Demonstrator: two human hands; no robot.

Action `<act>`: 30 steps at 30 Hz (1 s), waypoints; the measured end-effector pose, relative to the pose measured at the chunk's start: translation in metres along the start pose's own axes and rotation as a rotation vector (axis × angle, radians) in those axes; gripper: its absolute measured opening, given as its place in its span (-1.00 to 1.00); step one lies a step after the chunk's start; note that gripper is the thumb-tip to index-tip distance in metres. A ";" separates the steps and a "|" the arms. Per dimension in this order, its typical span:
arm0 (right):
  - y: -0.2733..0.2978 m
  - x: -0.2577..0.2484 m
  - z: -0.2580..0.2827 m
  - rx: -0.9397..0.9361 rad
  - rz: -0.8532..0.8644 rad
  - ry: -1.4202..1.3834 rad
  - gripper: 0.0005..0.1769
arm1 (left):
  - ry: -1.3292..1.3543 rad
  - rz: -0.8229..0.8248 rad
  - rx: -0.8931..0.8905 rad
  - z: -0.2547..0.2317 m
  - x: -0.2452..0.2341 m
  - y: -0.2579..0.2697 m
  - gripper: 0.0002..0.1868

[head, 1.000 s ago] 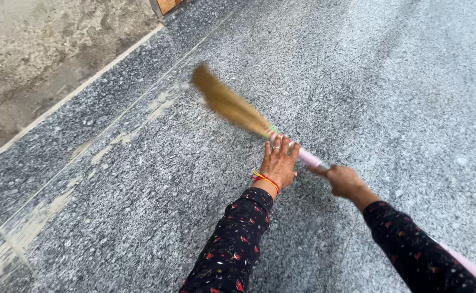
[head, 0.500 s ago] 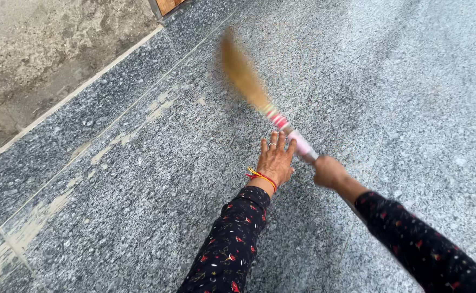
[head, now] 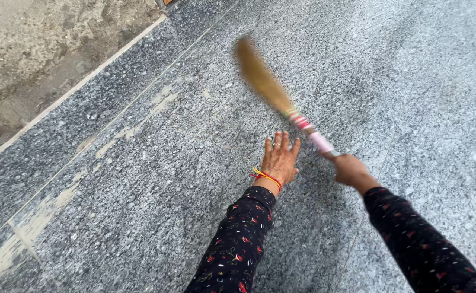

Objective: The person sweeps the granite floor using a broom with a white handle, moving debris and dust towards the edge.

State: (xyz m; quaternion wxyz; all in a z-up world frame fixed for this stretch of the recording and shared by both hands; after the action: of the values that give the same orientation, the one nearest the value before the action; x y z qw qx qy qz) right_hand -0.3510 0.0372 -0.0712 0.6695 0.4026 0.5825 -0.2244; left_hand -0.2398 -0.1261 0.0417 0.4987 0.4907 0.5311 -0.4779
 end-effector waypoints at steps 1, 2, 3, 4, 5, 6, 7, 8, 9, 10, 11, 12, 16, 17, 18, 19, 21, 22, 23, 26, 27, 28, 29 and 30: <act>0.002 -0.004 -0.017 0.075 -0.009 -0.022 0.10 | 0.006 -0.003 0.006 -0.001 -0.001 0.001 0.02; 0.005 -0.009 -0.030 0.150 -0.019 -0.043 0.09 | 0.012 -0.006 0.011 -0.002 -0.003 0.003 0.00; 0.008 -0.016 -0.040 0.199 -0.032 -0.089 0.10 | 0.015 -0.002 0.013 -0.002 -0.005 0.004 -0.01; 0.012 -0.024 -0.049 0.248 -0.045 -0.135 0.10 | 0.018 0.002 0.015 -0.001 -0.007 0.004 -0.02; 0.016 -0.031 -0.057 0.297 -0.058 -0.180 0.11 | 0.021 0.006 0.017 -0.001 -0.009 0.003 -0.02; 0.018 -0.041 -0.058 0.286 -0.088 -0.183 0.10 | 0.035 0.003 0.005 0.000 -0.012 0.002 -0.02; 0.020 -0.051 -0.058 0.273 -0.118 -0.186 0.09 | 0.047 -0.001 -0.010 0.002 -0.015 0.000 -0.02; 0.020 -0.058 -0.056 0.260 -0.148 -0.190 0.09 | 0.058 -0.005 -0.024 0.003 -0.017 -0.002 -0.02; 0.020 -0.056 -0.051 0.256 -0.118 -0.182 0.04 | 0.055 -0.021 -0.021 0.003 -0.018 -0.003 -0.02; 0.018 -0.053 -0.045 0.251 -0.087 -0.173 -0.01 | 0.052 -0.038 -0.018 0.003 -0.019 -0.004 -0.02; 0.015 -0.050 -0.039 0.245 -0.058 -0.163 -0.06 | 0.051 -0.056 -0.017 0.002 -0.019 -0.006 -0.02; 0.012 -0.045 -0.022 0.145 -0.039 -0.112 -0.14 | 0.061 -0.071 0.000 -0.001 -0.017 -0.009 -0.04; 0.003 -0.017 0.075 -0.385 -0.045 0.118 -0.14 | 0.137 -0.193 0.036 -0.001 -0.009 -0.018 -0.25; -0.004 -0.006 0.090 -0.451 -0.029 0.189 -0.23 | 0.159 -0.241 0.043 0.003 -0.009 -0.021 -0.33; -0.015 0.009 0.106 -0.518 -0.014 0.261 -0.30 | 0.155 -0.214 0.023 0.008 -0.004 -0.023 -0.32; -0.028 0.026 0.120 -0.584 0.001 0.333 -0.36 | 0.150 -0.185 0.004 0.012 0.002 -0.024 -0.32; -0.062 0.035 0.127 -0.624 -0.090 0.290 -0.53 | 0.151 -0.172 -0.017 0.021 0.007 -0.024 -0.32; -0.073 0.036 0.126 -0.642 -0.135 0.269 -0.60 | 0.156 -0.186 -0.019 0.023 0.007 -0.023 -0.32; -0.083 0.036 0.115 -0.596 -0.114 0.274 -0.55 | 0.162 -0.201 -0.018 0.027 0.004 -0.024 -0.31; -0.096 0.012 0.078 -0.419 -0.048 0.266 -0.33 | 0.186 -0.143 -0.037 0.033 0.003 -0.024 -0.33; -0.092 0.003 0.061 -0.337 -0.023 0.246 -0.23 | 0.188 -0.158 -0.042 0.035 -0.001 -0.025 -0.31; -0.090 -0.002 0.050 -0.255 0.003 0.225 -0.12 | 0.191 -0.172 -0.048 0.036 -0.005 -0.026 -0.28; -0.089 -0.009 0.042 -0.177 -0.028 0.120 -0.11 | 0.192 -0.187 -0.052 0.037 -0.008 -0.026 -0.26; -0.086 -0.015 0.026 -0.099 -0.058 0.016 -0.10 | 0.188 -0.177 -0.050 0.036 -0.008 -0.025 -0.26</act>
State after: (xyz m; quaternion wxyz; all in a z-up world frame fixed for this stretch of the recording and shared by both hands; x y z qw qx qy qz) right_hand -0.4051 -0.0352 -0.0810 0.6772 0.3538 0.6094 -0.2116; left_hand -0.2623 -0.1635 0.0490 0.4146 0.4721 0.6284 -0.4586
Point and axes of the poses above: each hand's wrist, its own y-axis away from the middle knuckle, its own x-axis out of the palm, z = x × y, the point moved 9 cm from there along -y, towards the middle knuckle, and after that the axes turned 6 degrees about -z, right-handed, at the moved point
